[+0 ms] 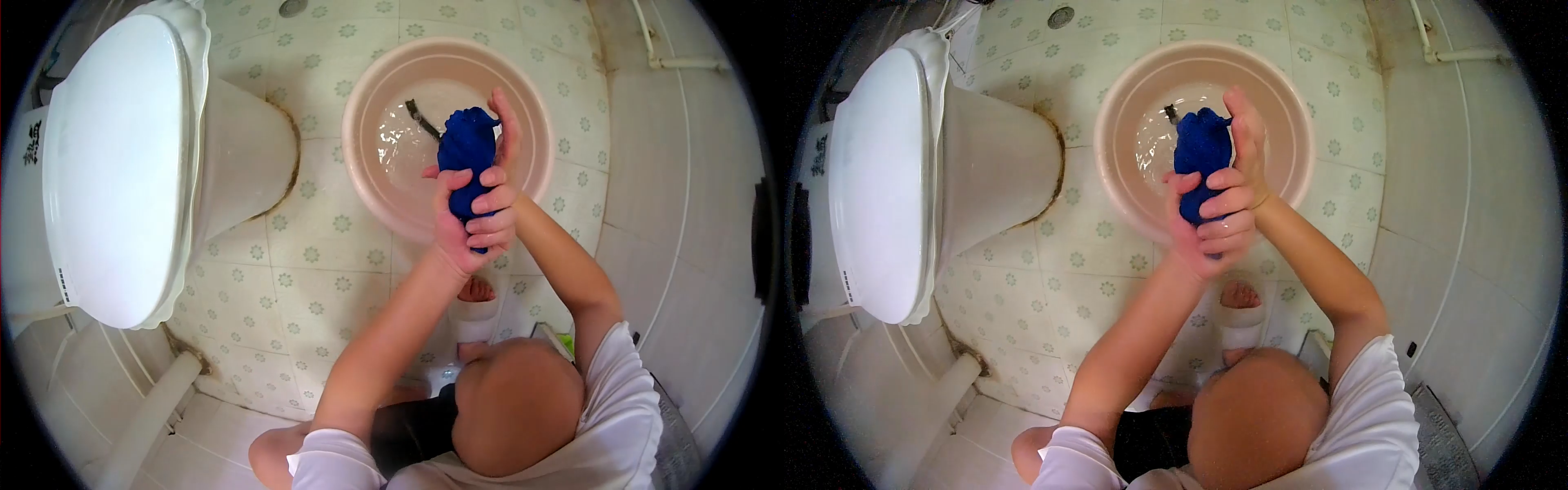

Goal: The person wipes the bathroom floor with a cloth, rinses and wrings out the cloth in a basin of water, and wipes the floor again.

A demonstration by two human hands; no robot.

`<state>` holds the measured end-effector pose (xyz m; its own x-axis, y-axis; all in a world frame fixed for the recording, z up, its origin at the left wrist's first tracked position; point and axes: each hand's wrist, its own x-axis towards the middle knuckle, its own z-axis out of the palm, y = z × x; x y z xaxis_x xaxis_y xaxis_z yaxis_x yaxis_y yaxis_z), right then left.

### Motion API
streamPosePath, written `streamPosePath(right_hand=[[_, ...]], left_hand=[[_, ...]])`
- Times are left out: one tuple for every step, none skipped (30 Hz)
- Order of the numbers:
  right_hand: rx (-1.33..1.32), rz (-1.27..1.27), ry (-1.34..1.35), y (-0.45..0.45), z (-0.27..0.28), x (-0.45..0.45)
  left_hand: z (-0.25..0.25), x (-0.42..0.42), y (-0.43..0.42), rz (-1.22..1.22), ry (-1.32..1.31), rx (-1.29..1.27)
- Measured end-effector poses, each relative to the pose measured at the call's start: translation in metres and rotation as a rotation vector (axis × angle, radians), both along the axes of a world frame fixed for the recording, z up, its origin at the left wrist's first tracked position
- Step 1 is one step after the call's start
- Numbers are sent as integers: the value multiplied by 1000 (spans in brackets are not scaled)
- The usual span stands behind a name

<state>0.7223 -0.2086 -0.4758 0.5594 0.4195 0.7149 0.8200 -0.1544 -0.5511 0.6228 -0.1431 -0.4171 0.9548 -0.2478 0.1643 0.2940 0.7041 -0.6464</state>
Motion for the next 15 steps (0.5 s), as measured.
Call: streamPosePath(right_hand=[[19,14,-25,3,7,2],[58,43,-67,6,10,5],[68,77,-110,7,14,8],[77,111,-152,8,18,12],[59,150,-198,6,23,18],[40,190,-243,7,24,23],[66,188,-254,10,21,26],[25,249,-229,6,23,29],[-16,309,-204,0,31,35],[-34,357,-171,-2,34,36],[-51,403,-137,-3,36,38],[-46,435,-97,-3,36,37],[-40,466,-58,-3,36,37],[-87,502,3,-5,38,38],[-135,537,63,-8,41,39]], left_hand=[[0,0,-2,17,-39,-11],[-1,-1,-3,33,-76,-21],[-1,-1,-6,18,-105,-35],[-1,-2,-8,5,-133,-49],[-1,-3,-9,-8,-162,-61],[-1,-4,-9,-8,-161,-55],[-1,-5,-9,-9,-159,-50],[-1,-6,-8,-11,-157,-46],[-2,-7,-7,-33,-153,-19],[-4,-8,-5,-55,-149,8],[-5,-10,-3,-77,-145,35],[-7,-11,-2,-78,-155,66],[-9,-12,0,-80,-166,97],[-11,-13,1,-82,-178,127],[-12,-14,2,-79,-188,137]])
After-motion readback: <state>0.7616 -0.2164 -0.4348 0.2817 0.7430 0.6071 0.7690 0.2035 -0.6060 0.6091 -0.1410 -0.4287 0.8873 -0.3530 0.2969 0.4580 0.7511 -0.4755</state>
